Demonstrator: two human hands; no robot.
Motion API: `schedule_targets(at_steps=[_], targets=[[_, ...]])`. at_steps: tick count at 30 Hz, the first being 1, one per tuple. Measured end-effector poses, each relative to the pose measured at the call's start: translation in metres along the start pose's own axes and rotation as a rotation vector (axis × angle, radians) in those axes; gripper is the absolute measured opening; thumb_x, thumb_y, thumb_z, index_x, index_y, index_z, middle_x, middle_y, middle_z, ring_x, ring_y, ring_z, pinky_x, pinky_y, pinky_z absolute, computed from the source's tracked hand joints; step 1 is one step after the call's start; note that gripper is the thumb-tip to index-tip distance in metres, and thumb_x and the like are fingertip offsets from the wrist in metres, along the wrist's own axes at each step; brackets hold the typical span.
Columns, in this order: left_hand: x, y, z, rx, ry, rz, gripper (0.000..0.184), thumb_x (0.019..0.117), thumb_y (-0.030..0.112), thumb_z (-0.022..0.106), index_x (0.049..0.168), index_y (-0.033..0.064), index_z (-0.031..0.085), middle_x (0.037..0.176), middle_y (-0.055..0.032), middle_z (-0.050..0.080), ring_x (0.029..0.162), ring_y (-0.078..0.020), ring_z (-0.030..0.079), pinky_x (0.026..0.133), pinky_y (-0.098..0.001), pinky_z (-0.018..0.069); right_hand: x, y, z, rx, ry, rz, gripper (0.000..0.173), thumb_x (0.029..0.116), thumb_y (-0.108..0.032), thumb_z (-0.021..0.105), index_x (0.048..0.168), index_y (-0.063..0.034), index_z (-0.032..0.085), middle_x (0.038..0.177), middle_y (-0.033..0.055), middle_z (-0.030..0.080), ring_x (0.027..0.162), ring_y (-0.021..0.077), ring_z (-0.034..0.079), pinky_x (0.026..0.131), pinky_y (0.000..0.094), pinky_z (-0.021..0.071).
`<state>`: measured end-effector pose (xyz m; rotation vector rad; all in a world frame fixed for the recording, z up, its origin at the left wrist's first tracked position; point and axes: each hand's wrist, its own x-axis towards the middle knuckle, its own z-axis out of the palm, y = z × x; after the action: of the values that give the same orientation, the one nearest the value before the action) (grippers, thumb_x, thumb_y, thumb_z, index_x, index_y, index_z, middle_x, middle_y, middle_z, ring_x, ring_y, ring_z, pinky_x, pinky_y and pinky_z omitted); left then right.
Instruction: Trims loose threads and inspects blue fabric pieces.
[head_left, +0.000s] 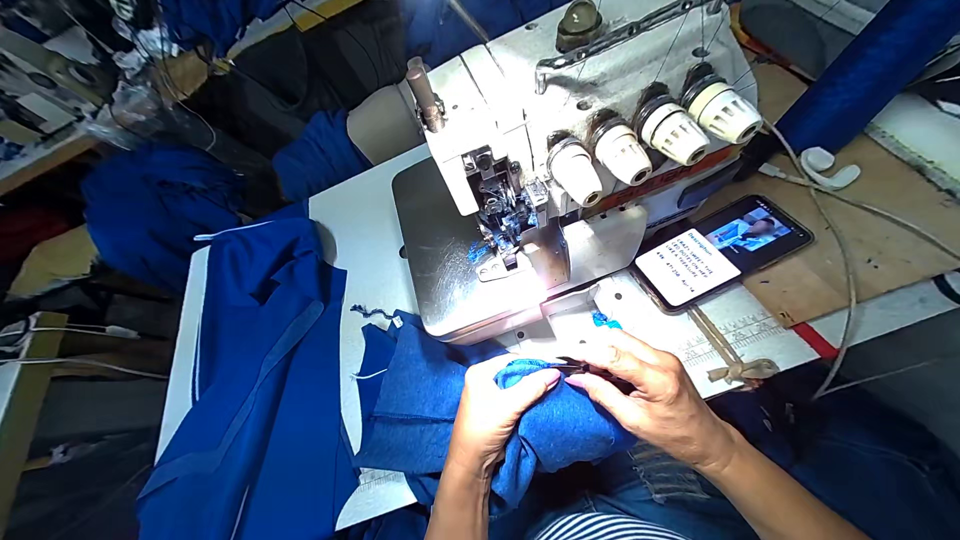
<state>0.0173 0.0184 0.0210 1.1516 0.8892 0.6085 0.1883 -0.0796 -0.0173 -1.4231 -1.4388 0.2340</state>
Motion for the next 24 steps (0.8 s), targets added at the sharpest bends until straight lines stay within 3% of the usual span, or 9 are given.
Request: schedule_targets(at_steps=[14, 17, 19, 24], targets=[[0.001, -0.002, -0.001, 0.042, -0.028, 0.023, 0.008, 0.0795, -0.002, 0.08, 0.086, 0.0021, 0.077, 0.078, -0.0081, 0.074, 0.072, -0.0097, 0.071, 0.07, -0.0248, 0.0604, 0.002, 0.003, 0.001, -0.016, -0.044, -0.102, 0.021, 0.0997, -0.013, 0.059, 0.108, -0.007, 0.077, 0.095, 0.0036, 0.072, 0.088, 0.0081, 0.068, 0.076, 0.0223, 0.0562], [0.001, -0.002, -0.002, 0.033, -0.027, 0.021, 0.007, 0.0812, -0.001, 0.078, 0.088, 0.0026, 0.077, 0.079, -0.0075, 0.074, 0.073, -0.0094, 0.071, 0.071, -0.0251, 0.0607, 0.001, 0.002, -0.003, 0.014, -0.011, -0.015, 0.02, 0.0971, -0.015, 0.062, 0.109, -0.0041, 0.075, 0.097, 0.0025, 0.071, 0.087, 0.0037, 0.066, 0.076, 0.018, 0.0554], [0.001, -0.002, -0.002, 0.03, -0.025, 0.008, 0.006, 0.0827, -0.001, 0.076, 0.088, 0.0024, 0.077, 0.079, -0.0073, 0.074, 0.073, -0.0094, 0.071, 0.07, -0.0249, 0.0608, 0.001, 0.0, -0.007, 0.008, -0.005, 0.013, 0.023, 0.0937, -0.017, 0.065, 0.112, -0.0051, 0.074, 0.096, 0.0, 0.066, 0.08, -0.0005, 0.059, 0.069, 0.0134, 0.0512], [0.002, -0.001, -0.002, 0.038, -0.036, -0.001, 0.004, 0.0864, 0.001, 0.074, 0.089, 0.0023, 0.077, 0.078, -0.0066, 0.074, 0.072, -0.0085, 0.071, 0.071, -0.0237, 0.0602, 0.0, 0.001, -0.008, -0.067, -0.023, -0.02, 0.024, 0.0935, -0.02, 0.066, 0.113, -0.0087, 0.076, 0.098, 0.0003, 0.069, 0.082, 0.002, 0.063, 0.069, 0.0173, 0.0543]])
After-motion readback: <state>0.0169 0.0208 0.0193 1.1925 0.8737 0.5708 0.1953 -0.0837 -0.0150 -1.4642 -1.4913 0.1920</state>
